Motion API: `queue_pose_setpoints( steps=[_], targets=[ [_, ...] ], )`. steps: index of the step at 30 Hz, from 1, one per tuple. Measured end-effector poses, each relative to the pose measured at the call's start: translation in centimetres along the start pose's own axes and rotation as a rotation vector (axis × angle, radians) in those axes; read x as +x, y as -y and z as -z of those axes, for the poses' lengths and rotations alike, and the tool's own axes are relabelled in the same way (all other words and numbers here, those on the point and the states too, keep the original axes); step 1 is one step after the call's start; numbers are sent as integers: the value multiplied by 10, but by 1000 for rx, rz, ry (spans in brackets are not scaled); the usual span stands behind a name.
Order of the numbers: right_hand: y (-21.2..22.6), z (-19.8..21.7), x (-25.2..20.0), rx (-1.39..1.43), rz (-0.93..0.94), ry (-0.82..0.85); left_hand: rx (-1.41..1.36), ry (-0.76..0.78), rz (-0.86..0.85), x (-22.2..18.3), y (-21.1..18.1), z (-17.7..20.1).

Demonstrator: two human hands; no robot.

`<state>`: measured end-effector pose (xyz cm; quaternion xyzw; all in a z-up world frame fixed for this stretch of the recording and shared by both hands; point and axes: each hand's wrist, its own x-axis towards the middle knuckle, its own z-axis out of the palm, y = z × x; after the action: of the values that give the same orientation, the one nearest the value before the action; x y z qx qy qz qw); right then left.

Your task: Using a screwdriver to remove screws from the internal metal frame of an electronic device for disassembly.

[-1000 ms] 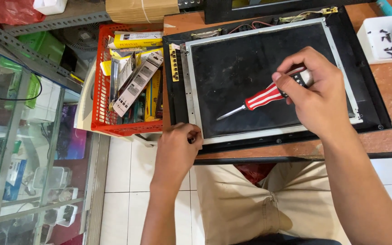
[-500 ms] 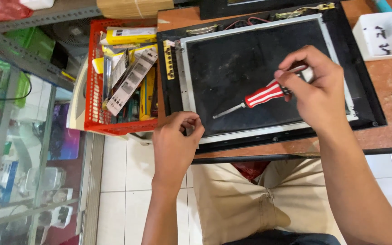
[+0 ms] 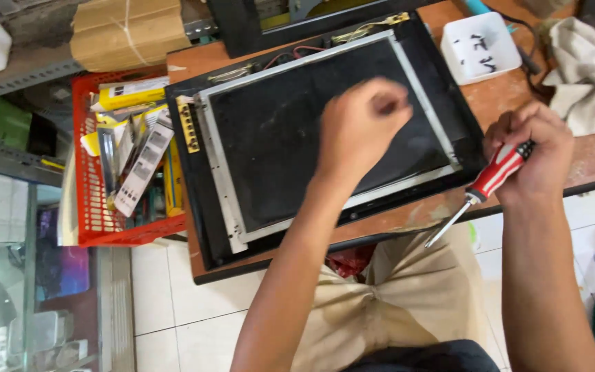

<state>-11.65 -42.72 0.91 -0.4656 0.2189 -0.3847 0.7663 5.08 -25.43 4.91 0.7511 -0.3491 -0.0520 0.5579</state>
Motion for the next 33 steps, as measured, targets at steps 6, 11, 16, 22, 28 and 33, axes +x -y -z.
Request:
queue_pose_setpoints(
  steps=[6,11,16,22,28,33],
  targets=[
    [11,50,-26,-85,22,-194,135,157,-19,96,7,-162],
    [22,95,-30,-56,38,-288,339,253,-161,105,35,-207],
    [17,107,-5,94,112,-395,398,140,-391,98,45,-142],
    [-22,61,50,271,254,-419,288,6,-585,73,85,97],
    [-37,-149,56,296,519,-216,274,-315,-311,22,187,249],
    [-83,-275,59,-281,935,29,229,-275,-220,3,231,229]
  ],
)
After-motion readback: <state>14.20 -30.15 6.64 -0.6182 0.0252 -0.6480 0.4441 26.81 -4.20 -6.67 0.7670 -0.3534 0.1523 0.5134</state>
